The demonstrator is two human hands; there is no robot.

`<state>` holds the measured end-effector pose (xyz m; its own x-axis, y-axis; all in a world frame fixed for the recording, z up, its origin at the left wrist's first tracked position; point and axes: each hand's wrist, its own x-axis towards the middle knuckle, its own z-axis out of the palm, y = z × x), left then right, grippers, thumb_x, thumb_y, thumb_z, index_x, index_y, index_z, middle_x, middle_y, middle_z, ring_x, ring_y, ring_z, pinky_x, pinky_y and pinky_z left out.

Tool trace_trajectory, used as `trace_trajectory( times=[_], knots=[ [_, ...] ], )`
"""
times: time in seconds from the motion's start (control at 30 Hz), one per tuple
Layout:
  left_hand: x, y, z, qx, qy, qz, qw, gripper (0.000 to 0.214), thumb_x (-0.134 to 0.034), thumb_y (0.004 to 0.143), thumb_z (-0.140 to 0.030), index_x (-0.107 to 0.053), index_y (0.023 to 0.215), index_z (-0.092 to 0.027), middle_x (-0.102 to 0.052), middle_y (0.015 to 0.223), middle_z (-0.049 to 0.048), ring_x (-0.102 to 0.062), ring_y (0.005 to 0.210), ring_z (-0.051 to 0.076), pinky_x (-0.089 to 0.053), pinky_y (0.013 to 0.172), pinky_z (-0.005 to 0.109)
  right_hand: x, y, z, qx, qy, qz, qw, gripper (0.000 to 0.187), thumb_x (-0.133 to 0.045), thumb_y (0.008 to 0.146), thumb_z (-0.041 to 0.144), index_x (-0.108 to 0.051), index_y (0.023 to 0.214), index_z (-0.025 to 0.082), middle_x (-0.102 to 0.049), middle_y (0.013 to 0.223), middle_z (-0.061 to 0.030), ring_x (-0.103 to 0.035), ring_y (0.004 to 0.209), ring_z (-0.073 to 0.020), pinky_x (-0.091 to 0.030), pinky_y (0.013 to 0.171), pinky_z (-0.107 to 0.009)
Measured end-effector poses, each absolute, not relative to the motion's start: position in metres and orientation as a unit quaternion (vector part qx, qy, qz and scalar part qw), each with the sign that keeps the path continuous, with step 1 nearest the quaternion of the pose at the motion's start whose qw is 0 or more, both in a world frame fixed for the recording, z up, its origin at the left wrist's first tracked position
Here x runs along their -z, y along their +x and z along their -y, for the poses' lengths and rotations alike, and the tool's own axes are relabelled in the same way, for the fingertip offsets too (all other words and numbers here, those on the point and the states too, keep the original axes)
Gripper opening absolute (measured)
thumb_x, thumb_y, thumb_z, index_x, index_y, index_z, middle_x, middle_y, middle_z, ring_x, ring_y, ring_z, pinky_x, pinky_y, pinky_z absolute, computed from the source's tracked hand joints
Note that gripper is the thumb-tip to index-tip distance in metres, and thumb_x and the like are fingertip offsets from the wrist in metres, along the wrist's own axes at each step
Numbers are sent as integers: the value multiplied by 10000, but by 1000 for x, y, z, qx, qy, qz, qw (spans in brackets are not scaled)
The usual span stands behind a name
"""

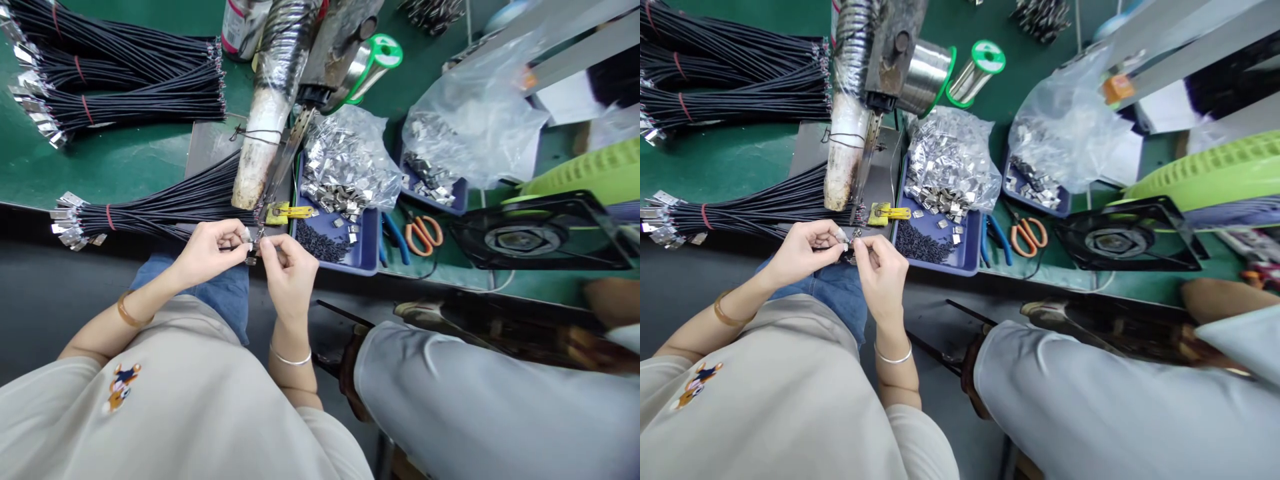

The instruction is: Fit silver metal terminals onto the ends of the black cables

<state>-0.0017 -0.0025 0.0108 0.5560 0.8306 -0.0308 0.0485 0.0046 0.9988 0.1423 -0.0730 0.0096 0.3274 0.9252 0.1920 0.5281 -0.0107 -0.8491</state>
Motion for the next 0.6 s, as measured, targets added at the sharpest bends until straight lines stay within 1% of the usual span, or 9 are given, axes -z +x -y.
trace_trajectory(
  times=[0.1, 0.17, 0.23, 0.3, 0.33, 0.37, 0.43, 0.53, 0.6],
  knots=[
    [-10, -3, 2, -312, 634, -332, 625, 109, -666, 755, -224, -605, 716, -142, -571, 600, -36, -480, 547, 59, -401, 536, 166, -12, 141, 74, -172, -677, 567, 436, 344, -600, 930, 341, -537, 621, 204, -533, 584, 44, -464, 532, -86, -377, 557, -245],
    [-12, -5, 1, -309, 628, -323, 637, 140, -697, 760, -250, -622, 717, -140, -597, 600, -25, -503, 544, 66, -416, 537, 171, -14, 141, 75, -157, -683, 552, 452, 326, -632, 911, 356, -537, 636, 208, -492, 545, 60, -428, 488, -78, -346, 511, -240],
    [-13, -7, 1, -303, 617, -321, 651, 149, -698, 781, -264, -642, 725, -138, -630, 596, -7, -543, 540, 79, -433, 538, 178, -17, 143, 77, -149, -681, 506, 508, 209, -625, 910, 372, -581, 776, 217, -472, 524, 84, -408, 438, -76, -325, 460, -230],
    [-15, -8, 1, -300, 603, -323, 665, 138, -684, 802, -260, -660, 752, -134, -658, 595, 12, -586, 540, 94, -453, 546, 186, -21, 145, 79, -133, -664, 459, 575, 142, -589, 932, 366, -580, 960, 227, -526, 548, 93, -409, 387, -71, -322, 415, -217],
    [-16, -9, 1, -299, 597, -323, 671, 131, -686, 805, -258, -666, 772, -132, -663, 590, 16, -594, 534, 98, -457, 548, 188, -22, 145, 80, -123, -654, 447, 597, 139, -575, 945, 356, -567, 1009, 233, -580, 583, 86, -425, 370, -68, -336, 400, -212],
    [-16, -10, 0, -299, 593, -323, 674, 129, -691, 806, -255, -670, 791, -129, -661, 580, 14, -589, 519, 96, -456, 545, 189, -24, 146, 80, -116, -649, 444, 607, 128, -576, 950, 345, -565, 1016, 236, -635, 629, 71, -456, 363, -65, -363, 392, -209],
    [-17, -10, 0, -295, 596, -322, 674, 131, -698, 811, -253, -675, 819, -124, -637, 553, 0, -553, 485, 85, -435, 522, 187, -25, 147, 80, -119, -656, 456, 590, 99, -615, 937, 325, -591, 954, 231, -725, 743, 30, -558, 397, -75, -457, 414, -213],
    [-18, -9, 0, -297, 614, -326, 655, 141, -693, 825, -255, -689, 821, -114, -583, 524, -21, -483, 457, 68, -383, 477, 182, -22, 147, 78, -191, -647, 493, 549, 109, -690, 889, 285, -627, 833, 216, -782, 903, -16, -708, 545, -118, -608, 549, -249],
    [-18, -6, 1, -320, 621, -333, 633, 148, -683, 824, -257, -709, 816, -111, -596, 552, -15, -477, 475, 66, -379, 477, 182, -19, 144, 75, -222, -626, 507, 549, 91, -702, 876, 241, -643, 812, 214, -789, 947, -23, -752, 635, -136, -644, 612, -257]
  ],
)
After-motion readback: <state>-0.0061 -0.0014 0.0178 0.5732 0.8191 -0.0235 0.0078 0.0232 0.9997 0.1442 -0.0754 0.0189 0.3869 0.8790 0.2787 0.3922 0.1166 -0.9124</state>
